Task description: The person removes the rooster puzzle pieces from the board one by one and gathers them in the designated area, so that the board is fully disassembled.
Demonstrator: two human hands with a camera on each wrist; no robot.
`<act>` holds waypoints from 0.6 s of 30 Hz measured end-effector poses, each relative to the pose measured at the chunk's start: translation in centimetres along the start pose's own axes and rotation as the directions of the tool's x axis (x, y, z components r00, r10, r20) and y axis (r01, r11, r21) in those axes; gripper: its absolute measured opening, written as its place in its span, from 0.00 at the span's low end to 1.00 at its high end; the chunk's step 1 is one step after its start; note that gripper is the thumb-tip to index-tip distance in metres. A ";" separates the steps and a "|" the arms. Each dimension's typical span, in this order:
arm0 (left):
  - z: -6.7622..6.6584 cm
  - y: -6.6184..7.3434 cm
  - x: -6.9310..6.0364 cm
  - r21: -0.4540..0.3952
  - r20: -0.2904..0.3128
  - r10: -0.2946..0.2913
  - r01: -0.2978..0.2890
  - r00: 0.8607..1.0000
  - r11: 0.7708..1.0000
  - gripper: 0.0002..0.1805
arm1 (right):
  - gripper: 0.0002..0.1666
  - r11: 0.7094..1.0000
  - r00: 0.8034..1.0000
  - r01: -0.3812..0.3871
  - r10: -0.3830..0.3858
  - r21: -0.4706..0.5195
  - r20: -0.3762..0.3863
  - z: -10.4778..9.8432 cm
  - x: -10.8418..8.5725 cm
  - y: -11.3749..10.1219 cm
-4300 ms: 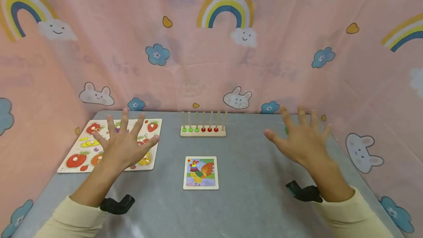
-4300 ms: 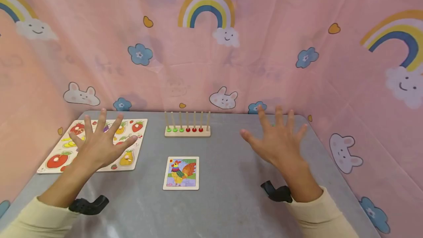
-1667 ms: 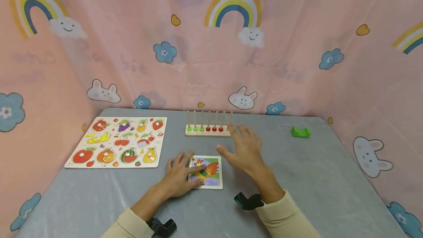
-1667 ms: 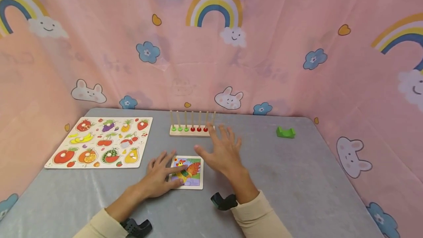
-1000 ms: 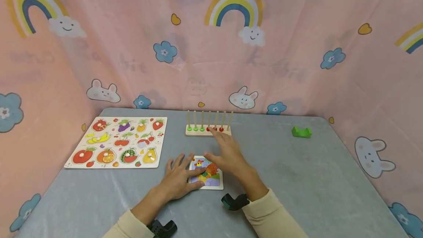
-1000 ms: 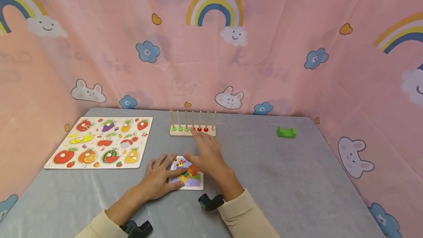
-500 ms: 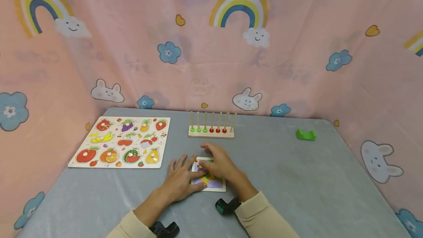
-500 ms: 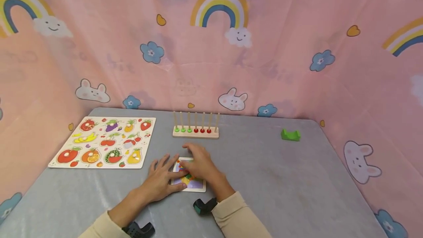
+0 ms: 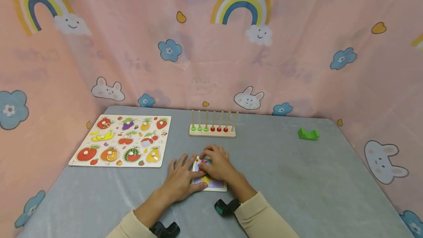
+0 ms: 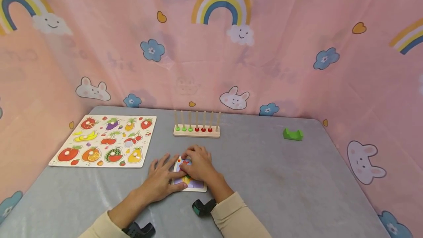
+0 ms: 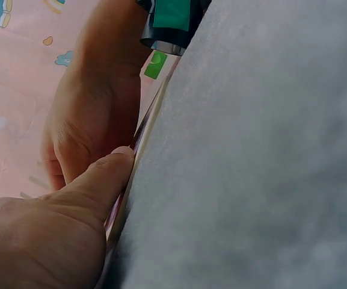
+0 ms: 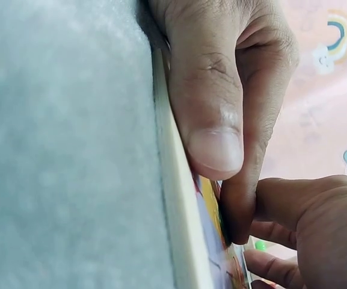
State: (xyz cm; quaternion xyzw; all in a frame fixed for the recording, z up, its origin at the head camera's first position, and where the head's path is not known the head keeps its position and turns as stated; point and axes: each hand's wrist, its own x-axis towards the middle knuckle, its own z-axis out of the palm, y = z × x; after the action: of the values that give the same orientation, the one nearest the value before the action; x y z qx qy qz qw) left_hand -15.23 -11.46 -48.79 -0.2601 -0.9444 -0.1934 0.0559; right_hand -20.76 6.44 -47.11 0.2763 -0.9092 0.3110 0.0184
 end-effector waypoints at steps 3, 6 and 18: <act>0.0 0.0 0.1 -0.002 0.004 -0.002 0.002 1.000 1.000 0.28 | 0.07 1.000 1.000 0.000 0.000 -0.004 0.000 0.0 0.0 0.0; 0.0 -0.1 0.1 -0.007 0.003 -0.004 0.004 1.000 1.000 0.28 | 0.06 1.000 1.000 -0.002 0.002 -0.010 0.000 0.0 0.0 -0.1; 0.0 -0.1 0.0 -0.014 0.000 -0.009 0.009 1.000 1.000 0.27 | 0.03 0.998 0.999 -0.052 0.052 -0.028 0.006 0.3 0.0 -0.8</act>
State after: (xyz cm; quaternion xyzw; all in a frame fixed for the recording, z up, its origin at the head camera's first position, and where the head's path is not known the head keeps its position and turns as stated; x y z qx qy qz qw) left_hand -15.27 -11.48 -48.85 -0.2561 -0.9442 -0.2001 0.0530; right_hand -20.28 5.76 -46.96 0.2534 -0.9203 0.2980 0.0109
